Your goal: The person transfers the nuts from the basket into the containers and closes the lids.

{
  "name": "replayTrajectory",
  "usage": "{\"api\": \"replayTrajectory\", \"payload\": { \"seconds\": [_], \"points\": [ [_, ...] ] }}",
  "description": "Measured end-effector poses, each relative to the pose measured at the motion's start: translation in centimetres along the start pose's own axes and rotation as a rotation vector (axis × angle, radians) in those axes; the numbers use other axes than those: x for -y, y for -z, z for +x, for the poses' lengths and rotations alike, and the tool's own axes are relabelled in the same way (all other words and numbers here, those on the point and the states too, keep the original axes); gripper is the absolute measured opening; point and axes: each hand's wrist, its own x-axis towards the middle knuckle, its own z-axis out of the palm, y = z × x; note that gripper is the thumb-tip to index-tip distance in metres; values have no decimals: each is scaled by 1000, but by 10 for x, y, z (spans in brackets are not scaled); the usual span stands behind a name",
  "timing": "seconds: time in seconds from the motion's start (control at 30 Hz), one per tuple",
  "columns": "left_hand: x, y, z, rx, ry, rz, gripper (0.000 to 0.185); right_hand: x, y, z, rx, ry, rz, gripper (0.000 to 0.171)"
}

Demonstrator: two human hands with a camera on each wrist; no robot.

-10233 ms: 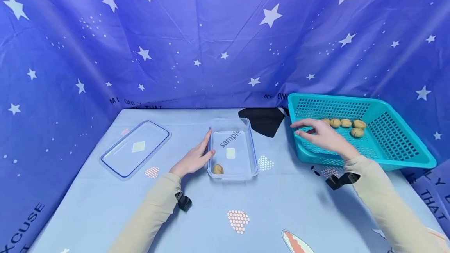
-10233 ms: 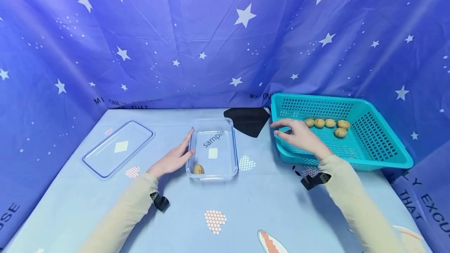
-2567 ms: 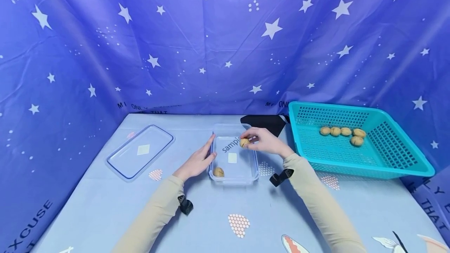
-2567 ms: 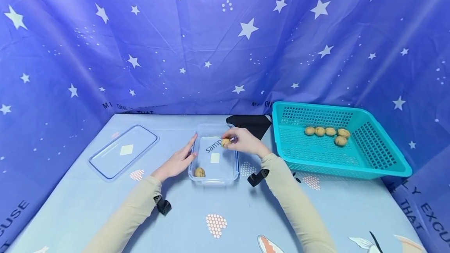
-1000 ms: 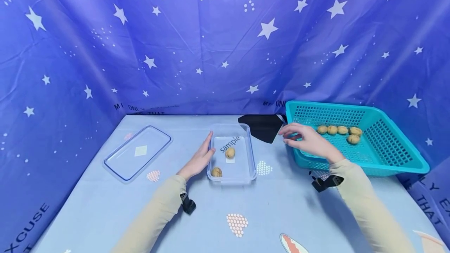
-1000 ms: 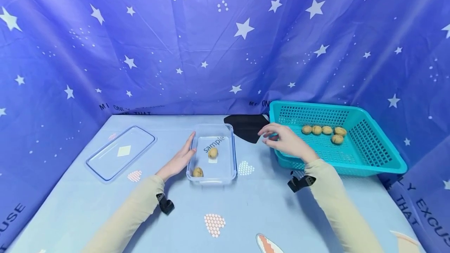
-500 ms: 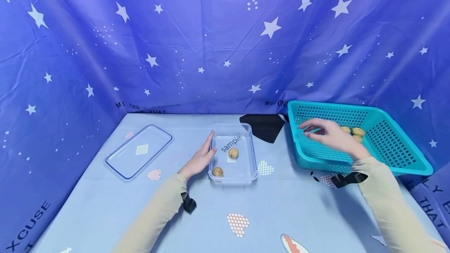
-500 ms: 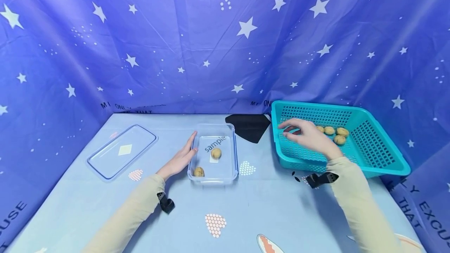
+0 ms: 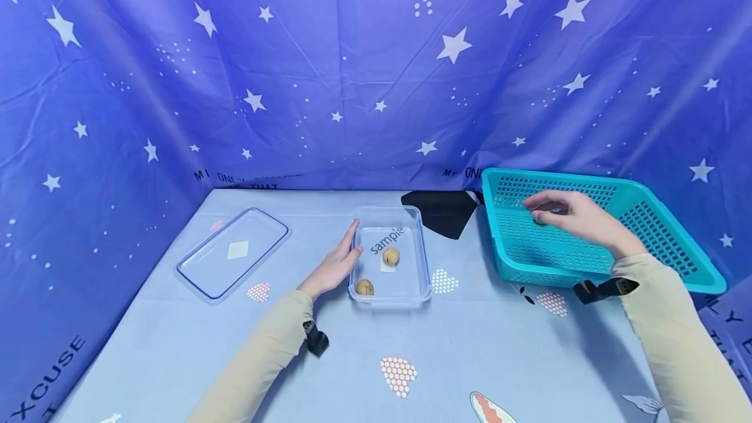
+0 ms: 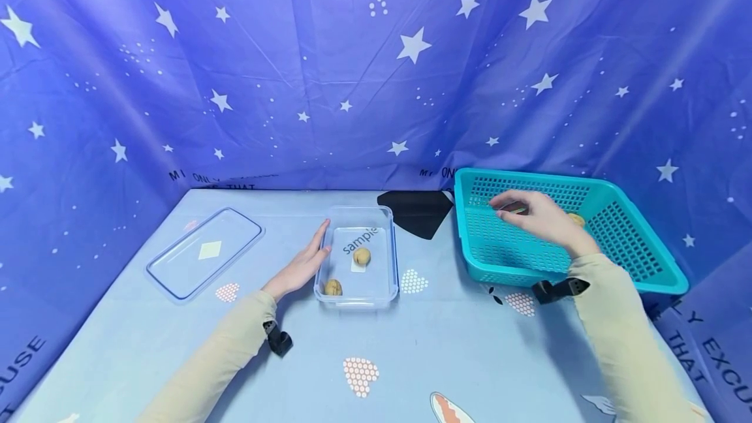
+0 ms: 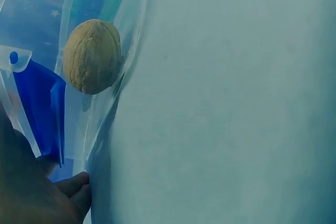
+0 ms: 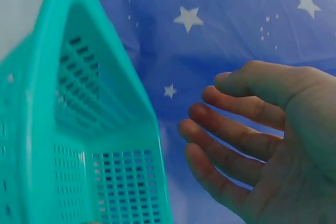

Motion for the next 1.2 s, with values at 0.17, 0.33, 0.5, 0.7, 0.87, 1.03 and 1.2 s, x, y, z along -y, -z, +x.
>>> {"api": "replayTrajectory", "payload": {
  "seconds": [0.17, 0.33, 0.5, 0.7, 0.87, 1.03, 1.2],
  "points": [
    [0, 1, 0, 1, 3, 2, 61, -13, 9, 1, 32, -46, -61, 31],
    [0, 1, -1, 4, 2, 5, 60, -26, 17, 4, 29, -50, -113, 31],
    [-1, 1, -2, 13, 11, -1, 60, -38, 23, 9, 45, -68, -116, 32],
    [0, 0, -2, 17, 6, -11, 60, -49, 26, 14, 67, -130, -88, 35],
    [0, 1, -2, 19, 3, -13, 61, -59, 25, 21, 86, -172, -44, 39],
    [2, 1, 0, 14, 8, -18, 61, -74, 23, 29, 89, -207, 5, 42],
    [2, 0, 1, 18, 8, -17, 61, -94, 18, 32, 94, -271, 70, 45]
  ]
}}
